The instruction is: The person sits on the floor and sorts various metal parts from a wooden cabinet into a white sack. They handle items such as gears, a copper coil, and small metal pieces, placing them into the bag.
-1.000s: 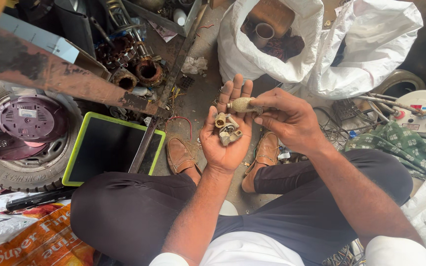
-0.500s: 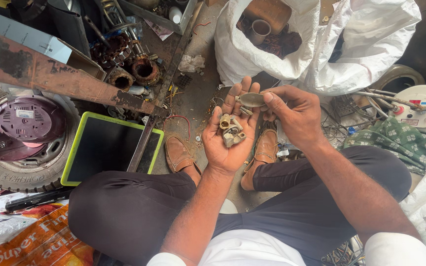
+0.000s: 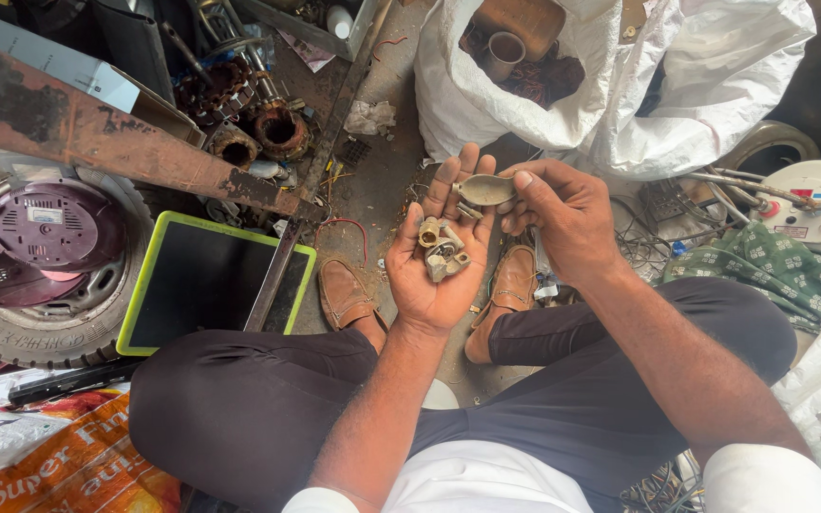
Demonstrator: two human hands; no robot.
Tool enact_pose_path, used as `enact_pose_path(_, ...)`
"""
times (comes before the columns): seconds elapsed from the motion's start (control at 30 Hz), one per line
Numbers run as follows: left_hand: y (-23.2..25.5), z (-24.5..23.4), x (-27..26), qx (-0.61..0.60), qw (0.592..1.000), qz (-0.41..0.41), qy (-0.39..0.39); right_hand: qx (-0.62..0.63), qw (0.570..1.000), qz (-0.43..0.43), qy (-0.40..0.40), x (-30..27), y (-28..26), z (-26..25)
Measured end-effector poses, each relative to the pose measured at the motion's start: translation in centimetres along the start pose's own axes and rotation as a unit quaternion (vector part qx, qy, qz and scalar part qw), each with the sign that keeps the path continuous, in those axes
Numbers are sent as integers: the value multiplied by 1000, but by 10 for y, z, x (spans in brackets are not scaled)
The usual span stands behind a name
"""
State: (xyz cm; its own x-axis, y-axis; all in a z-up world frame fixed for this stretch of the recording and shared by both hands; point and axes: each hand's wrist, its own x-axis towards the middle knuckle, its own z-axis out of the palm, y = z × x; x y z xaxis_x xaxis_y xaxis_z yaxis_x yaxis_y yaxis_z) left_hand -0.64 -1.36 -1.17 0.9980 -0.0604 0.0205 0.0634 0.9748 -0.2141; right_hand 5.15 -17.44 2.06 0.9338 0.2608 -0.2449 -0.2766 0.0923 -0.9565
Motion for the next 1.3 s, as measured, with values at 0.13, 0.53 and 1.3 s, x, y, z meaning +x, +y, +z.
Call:
enact_pose_path(0.13, 1, -1, 1, -6, 1000, 0, -1, 61, 998, -30, 4, 3, 16, -14)
enact_pose_path(0.53, -3, -2, 6, -45, 999, -20, 2, 254, 931, -24, 261, 39, 29, -108)
enact_pose_path(1.3, -10, -11, 5, -33, 998, -43, 43, -368, 895, -248, -41, -9, -16, 6)
